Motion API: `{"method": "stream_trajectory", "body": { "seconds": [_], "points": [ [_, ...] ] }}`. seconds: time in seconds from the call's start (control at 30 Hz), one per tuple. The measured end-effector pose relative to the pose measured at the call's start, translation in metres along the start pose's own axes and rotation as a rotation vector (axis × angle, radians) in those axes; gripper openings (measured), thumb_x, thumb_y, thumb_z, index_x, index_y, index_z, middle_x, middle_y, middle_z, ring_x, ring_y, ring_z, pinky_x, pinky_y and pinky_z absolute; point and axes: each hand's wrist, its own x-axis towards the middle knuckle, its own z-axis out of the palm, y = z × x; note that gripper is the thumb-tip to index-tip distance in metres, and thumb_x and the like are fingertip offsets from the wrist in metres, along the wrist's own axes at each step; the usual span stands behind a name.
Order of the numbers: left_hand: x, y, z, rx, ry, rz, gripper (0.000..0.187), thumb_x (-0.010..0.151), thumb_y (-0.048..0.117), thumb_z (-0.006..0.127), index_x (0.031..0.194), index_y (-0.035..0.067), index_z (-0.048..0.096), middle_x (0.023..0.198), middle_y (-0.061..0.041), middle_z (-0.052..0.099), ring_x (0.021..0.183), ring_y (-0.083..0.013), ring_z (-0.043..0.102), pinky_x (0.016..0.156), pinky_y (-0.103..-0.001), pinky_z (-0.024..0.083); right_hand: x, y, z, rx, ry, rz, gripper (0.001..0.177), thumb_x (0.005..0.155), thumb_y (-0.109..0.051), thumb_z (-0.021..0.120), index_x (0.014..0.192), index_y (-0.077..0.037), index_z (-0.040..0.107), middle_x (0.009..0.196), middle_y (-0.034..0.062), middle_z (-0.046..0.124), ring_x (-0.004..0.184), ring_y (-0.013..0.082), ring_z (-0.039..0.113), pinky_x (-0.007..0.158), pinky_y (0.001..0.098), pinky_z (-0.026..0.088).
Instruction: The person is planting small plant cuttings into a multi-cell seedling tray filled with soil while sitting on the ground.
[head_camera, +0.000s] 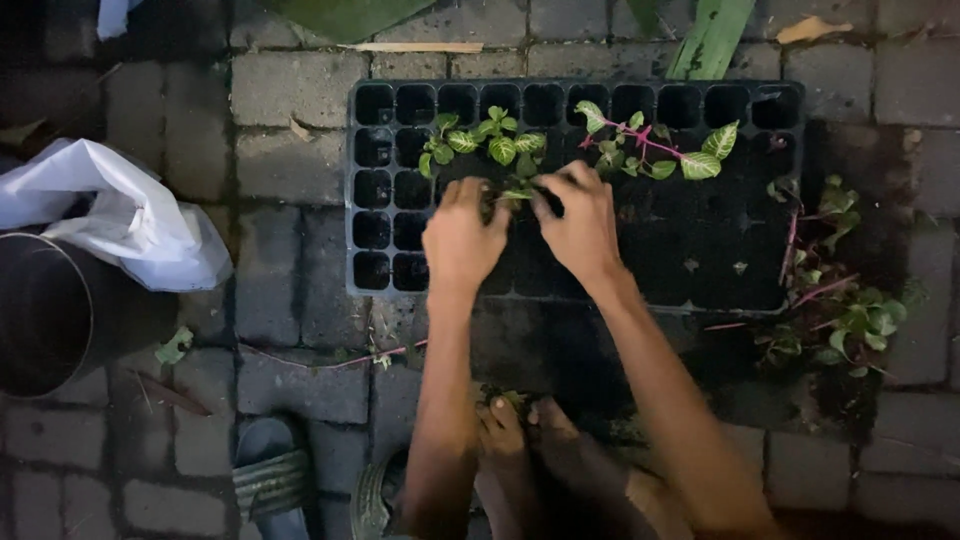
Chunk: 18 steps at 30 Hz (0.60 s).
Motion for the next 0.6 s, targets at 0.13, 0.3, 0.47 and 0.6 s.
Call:
{"method": "stream_trajectory", "body": {
  "seconds": [0.13, 0.3, 0.47, 0.6],
  "points": [
    [0.006, -0.004, 0.016, 0.054, -0.126, 0.067, 0.034, 0.093, 0.024, 0.077, 0.119, 0.004, 0.067, 0.112, -0.021, 0.067, 0.074, -0.0433, 0.073, 0.056, -0.055, 0.059, -0.008, -0.004, -0.020, 0.149, 0.155, 0.021, 0.015, 0.103, -0.012, 0.072, 0.111, 0.000, 0.072, 0.104, 0.0149, 0.059, 0.103, 0.0420, 0.061, 0.084, 0.0561, 0.053],
    [0.003, 0.013, 0.006, 0.033, -0.144, 0.064, 0.026, 0.093, 0.015, 0.074, 0.115, 0.003, 0.067, 0.109, -0.020, 0.069, 0.072, -0.0436, 0.073, 0.055, -0.054, 0.059, -0.046, -0.005, -0.089, 0.237, 0.415, 0.145, 0.016, 0.102, -0.007, 0.077, 0.109, 0.007, 0.073, 0.102, 0.0315, 0.069, 0.108, 0.0514, 0.066, 0.092, 0.0534, 0.050],
    [-0.021, 0.072, 0.005, -0.240, -0.121, 0.011, 0.020, 0.091, 0.022, 0.071, 0.100, 0.004, 0.067, 0.082, -0.019, 0.075, 0.062, -0.0414, 0.070, 0.054, -0.051, 0.054, -0.119, 0.102, -0.163, 0.111, 0.458, 0.240, 0.019, 0.110, 0.015, 0.064, 0.128, 0.011, 0.065, 0.104, 0.0191, 0.069, 0.082, 0.0229, 0.060, 0.072, 0.0325, 0.049],
    [-0.048, 0.175, 0.043, -0.350, -0.452, 0.135, 0.035, 0.094, 0.032, 0.059, 0.113, 0.004, 0.069, 0.097, -0.019, 0.076, 0.073, -0.0399, 0.074, 0.064, -0.049, 0.058, -0.152, 0.158, -0.191, -0.145, 0.461, 0.129, 0.020, 0.113, 0.020, 0.065, 0.133, 0.023, 0.067, 0.109, 0.0292, 0.069, 0.088, 0.0319, 0.060, 0.080, 0.0412, 0.051]
  ]
}}
